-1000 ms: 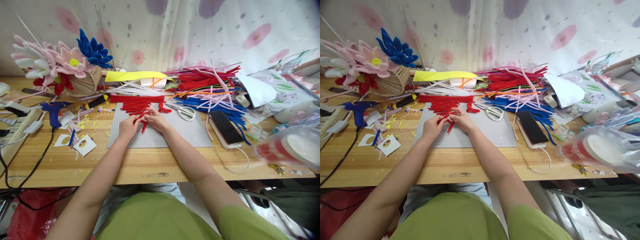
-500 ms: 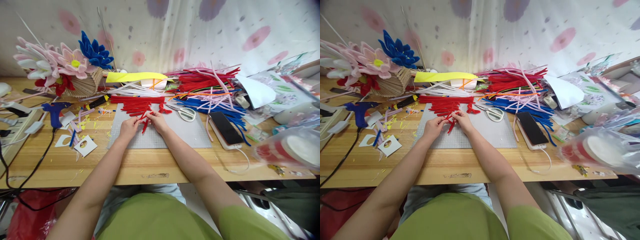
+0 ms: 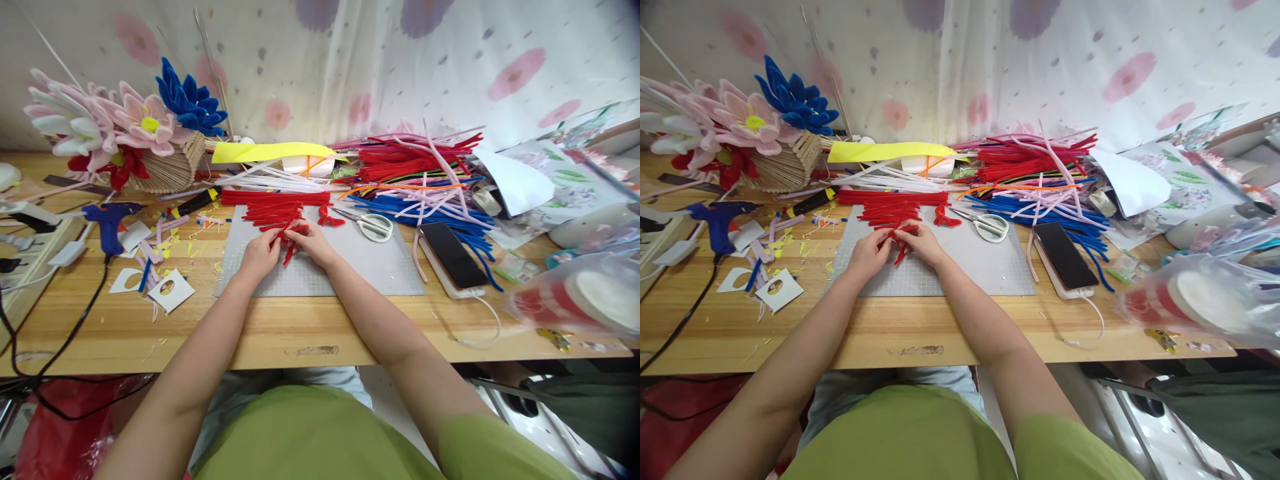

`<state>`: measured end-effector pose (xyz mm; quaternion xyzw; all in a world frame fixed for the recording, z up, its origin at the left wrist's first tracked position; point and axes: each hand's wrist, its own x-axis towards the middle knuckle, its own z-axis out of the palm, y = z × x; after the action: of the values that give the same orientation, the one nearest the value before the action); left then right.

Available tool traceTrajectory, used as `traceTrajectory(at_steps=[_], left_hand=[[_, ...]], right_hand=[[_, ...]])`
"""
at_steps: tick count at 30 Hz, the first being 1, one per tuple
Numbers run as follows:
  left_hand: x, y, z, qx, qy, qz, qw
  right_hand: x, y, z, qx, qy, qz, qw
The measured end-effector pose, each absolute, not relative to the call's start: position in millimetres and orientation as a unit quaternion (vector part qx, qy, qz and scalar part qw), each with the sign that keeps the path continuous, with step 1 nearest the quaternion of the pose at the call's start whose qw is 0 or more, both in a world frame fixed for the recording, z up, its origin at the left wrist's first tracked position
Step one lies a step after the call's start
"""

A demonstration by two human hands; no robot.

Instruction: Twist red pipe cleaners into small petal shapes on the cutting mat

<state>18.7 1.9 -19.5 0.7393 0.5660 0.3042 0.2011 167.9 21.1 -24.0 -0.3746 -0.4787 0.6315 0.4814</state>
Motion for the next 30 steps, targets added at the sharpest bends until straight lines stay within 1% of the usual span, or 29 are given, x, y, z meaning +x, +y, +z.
traceTrajectory(at_steps=[8,13,22,25,27,30], left_hand=[[28,0,-19,0.714,0.610,0.299,0.170],[32,-1,-19,0.724,0.597,0.307,0.159],[20,7,-26,0.673,0.559,0.424,0.234],[12,12,-28,0.677,0.534,0.439,0.253],[9,13,-29,0.680,0.526,0.442,0.256],[8,12,-28,0.685,0.519,0.437,0.267]], right_hand=[[160,23,-32,-0.422,-0.506,0.581,0.477],[161,23,-32,-0.421,-0.493,0.570,0.504],[172,28,-29,-0.416,-0.442,0.565,0.559],[178,31,-28,-0.431,-0.423,0.555,0.573],[181,32,-29,-0.437,-0.422,0.550,0.573],[181,32,-30,-0.430,-0.454,0.554,0.550]])
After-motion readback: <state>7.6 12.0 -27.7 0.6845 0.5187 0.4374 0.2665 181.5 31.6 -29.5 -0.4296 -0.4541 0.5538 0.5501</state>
